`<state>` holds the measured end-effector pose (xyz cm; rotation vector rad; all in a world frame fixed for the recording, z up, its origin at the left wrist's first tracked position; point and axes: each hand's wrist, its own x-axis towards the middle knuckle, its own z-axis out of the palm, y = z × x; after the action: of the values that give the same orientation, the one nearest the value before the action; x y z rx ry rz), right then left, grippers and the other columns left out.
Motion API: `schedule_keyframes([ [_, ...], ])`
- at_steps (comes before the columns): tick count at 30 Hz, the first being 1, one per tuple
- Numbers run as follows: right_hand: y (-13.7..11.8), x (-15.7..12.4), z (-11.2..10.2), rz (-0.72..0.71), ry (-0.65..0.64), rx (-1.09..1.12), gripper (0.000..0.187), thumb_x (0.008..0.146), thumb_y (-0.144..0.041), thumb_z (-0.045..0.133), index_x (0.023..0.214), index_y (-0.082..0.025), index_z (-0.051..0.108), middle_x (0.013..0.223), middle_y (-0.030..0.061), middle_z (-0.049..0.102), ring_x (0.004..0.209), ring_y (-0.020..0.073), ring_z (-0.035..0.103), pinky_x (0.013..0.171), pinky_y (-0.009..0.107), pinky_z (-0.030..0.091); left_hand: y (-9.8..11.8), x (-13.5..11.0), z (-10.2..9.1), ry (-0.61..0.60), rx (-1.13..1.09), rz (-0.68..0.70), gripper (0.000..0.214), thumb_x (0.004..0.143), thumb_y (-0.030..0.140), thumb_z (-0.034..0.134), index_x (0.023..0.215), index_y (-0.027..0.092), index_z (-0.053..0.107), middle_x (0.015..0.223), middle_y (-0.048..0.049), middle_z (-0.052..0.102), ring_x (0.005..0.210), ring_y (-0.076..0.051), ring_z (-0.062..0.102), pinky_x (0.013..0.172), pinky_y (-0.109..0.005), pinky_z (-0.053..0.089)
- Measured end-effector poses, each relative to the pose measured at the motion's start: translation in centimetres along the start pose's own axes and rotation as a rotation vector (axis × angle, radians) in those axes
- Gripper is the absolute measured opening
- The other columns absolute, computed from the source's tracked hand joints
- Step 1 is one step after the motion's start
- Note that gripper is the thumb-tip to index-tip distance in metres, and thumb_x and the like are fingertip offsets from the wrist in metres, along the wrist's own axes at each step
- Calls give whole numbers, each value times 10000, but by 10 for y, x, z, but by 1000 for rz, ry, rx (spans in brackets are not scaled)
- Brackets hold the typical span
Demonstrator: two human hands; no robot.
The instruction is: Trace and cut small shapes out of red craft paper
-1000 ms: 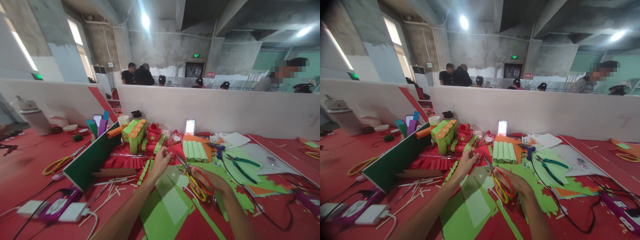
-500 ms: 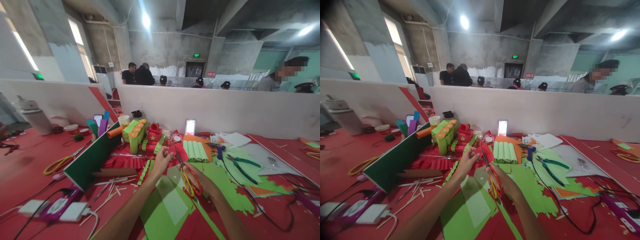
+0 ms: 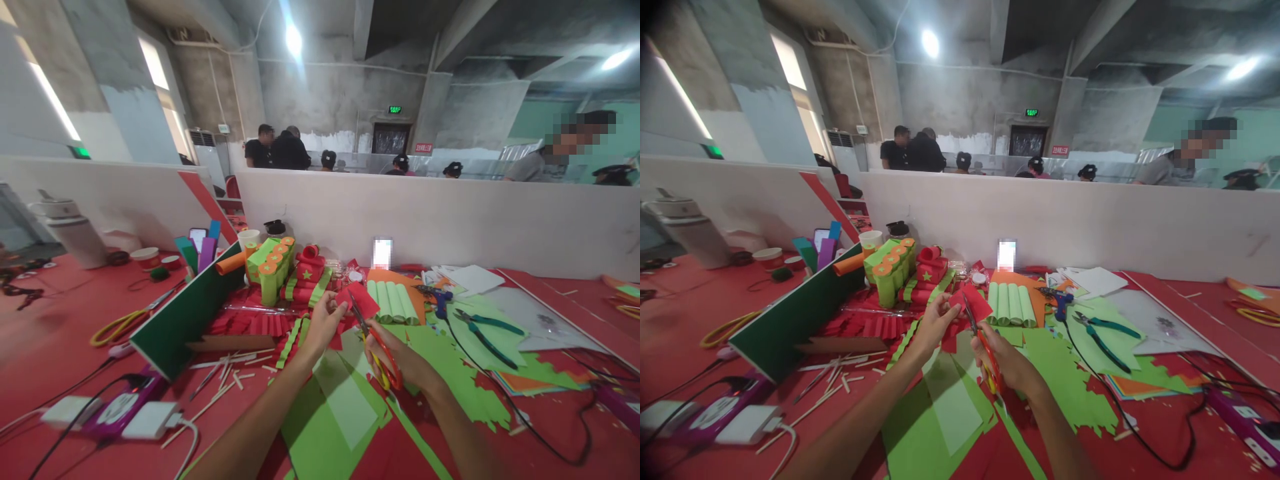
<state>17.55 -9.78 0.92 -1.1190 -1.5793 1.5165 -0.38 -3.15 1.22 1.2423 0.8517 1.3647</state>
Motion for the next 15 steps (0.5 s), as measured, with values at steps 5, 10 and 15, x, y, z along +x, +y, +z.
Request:
schedule_keyframes([
  [5,-9,-6,-1,-65,-32,-64,693,902,-674,451,1444,-296,243,756,-20,592,512,120,556,492,240,482,-1,0,0,-8,35,17,271,771,379,689,844,202,497,659,37,575,665,-145,637,624,-238,487],
  [10,-7,-6,-2,-73,-59,-5,740,911,-651,465,1488,-324,138,728,-36,577,477,112,544,477,238,481,-4,2,-3,1,99,44,290,778,404,689,853,197,500,635,51,535,637,-138,613,608,-238,485],
  [15,-5,-4,-4,-59,-47,56,780,909,-652,467,1517,-340,89,756,-30,560,480,105,512,470,240,481,-5,3,-4,-35,98,60,268,795,386,675,861,195,499,657,48,550,642,-134,613,627,-242,487],
])
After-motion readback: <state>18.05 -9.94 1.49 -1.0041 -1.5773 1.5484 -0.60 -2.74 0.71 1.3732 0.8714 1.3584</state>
